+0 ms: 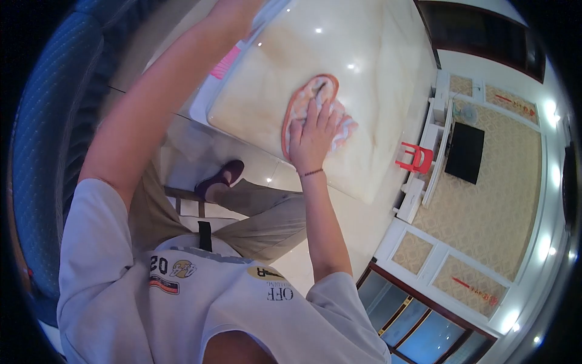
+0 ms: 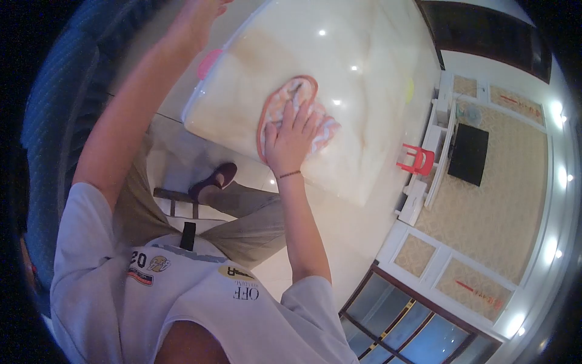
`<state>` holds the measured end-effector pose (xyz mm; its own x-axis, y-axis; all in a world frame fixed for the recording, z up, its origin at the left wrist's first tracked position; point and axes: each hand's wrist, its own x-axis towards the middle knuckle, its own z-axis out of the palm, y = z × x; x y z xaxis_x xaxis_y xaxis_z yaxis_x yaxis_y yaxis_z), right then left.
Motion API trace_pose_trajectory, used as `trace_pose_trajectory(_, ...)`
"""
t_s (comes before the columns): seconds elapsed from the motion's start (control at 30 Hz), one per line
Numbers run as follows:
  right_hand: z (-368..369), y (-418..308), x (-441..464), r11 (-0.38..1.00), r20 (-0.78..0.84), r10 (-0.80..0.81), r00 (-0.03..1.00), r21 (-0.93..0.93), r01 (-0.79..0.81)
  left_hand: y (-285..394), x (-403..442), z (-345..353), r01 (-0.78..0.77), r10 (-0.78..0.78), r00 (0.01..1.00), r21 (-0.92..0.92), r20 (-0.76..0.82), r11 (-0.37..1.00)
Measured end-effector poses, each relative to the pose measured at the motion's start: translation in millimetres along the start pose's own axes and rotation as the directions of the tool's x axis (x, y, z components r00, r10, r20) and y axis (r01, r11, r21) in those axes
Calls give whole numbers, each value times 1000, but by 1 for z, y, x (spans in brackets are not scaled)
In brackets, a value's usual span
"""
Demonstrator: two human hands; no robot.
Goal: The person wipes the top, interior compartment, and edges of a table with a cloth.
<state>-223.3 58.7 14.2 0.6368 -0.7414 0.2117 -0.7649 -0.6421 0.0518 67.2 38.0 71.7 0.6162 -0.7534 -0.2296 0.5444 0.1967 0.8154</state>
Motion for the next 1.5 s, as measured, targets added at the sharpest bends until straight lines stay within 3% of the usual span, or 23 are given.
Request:
trace_pose_trajectory(0.17, 31, 3, 84, 997, -68, -78, 995, 13, 80, 14, 12, -24, -60, 61, 997, 23, -57, 998)
trace_pose_trajectory(0.23, 41, 9, 126, 997, -91, -59, 994, -62, 53, 20, 16, -33, -80, 83, 993, 42, -81, 996)
trace_pose_trajectory(0.33, 61, 14, 189, 998, -122, -49, 991, -32, 45, 25, 20, -44, -102, 109, 988, 69, -110, 992)
trace_pose_trajectory(0.4, 58, -2, 222, 990, -18, 141, 990, -24, -141, 28, 20, -46, -118, 128, 984, 85, -128, 989)
trace_pose_trajectory(0.43, 63, -8, 236, 989, -18, 145, 989, -17, -145, 31, 22, -45, -109, 119, 980, 73, -157, 991)
trace_pose_trajectory(0.5, 69, -20, 254, 982, -71, 91, 993, 172, -78, 34, 22, -44, -99, 106, 984, 59, -143, 993)
trace_pose_trajectory(0.53, 60, -33, 253, 981, -71, 101, 992, 173, -87, 35, 22, -43, -89, 94, 987, 38, -131, 995)
trace_pose_trajectory(0.6, 50, -61, 238, 980, -128, -160, 979, -142, 142, 33, 22, -41, -90, 94, 989, 36, -111, 995)
trace_pose_trajectory(0.63, 50, -69, 225, 981, -127, -150, 981, -143, 132, 32, 22, -40, -95, 98, 990, 31, -97, 995)
trace_pose_trajectory(0.7, 48, -82, 198, 940, -356, -293, 888, -279, 198, 29, 25, -39, -89, 92, 992, 39, -82, 995)
trace_pose_trajectory(0.77, 45, -91, 168, 985, -117, -173, 978, -15, 172, 28, 24, -35, -75, 79, 994, 47, -76, 996)
trace_pose_trajectory(0.87, 23, -110, 107, 978, -107, -199, 974, 41, 204, 29, 5, -26, -137, 138, 990, 50, -26, 989)
trace_pose_trajectory(0.9, 16, -116, 89, 968, -118, -209, 971, 114, 222, 22, 23, -34, -64, 65, 998, 26, -24, 998)
trace_pose_trajectory(1.03, 11, -118, 54, 940, -125, -208, 970, 248, 233, 19, -2, -22, -65, 64, 998, 75, 7, 995)
trace_pose_trajectory(1.17, 23, -92, 64, 939, -116, -204, 972, 257, 228, 10, 8, -27, -25, 25, 1000, -16, -13, 1000)
trace_pose_trajectory(1.23, 32, -56, 81, 970, -157, -195, 968, 113, 213, 8, 12, -27, -12, 12, 1000, -7, -29, 1000)
trace_pose_trajectory(1.37, 47, 38, 90, 997, -171, -43, 984, -76, 31, 8, 19, -28, 20, -20, 995, 0, -98, 1000)
trace_pose_trajectory(1.5, 33, 128, 57, 976, -104, 147, 984, -148, -161, 15, 22, -34, 21, -16, 996, 53, -86, 998)
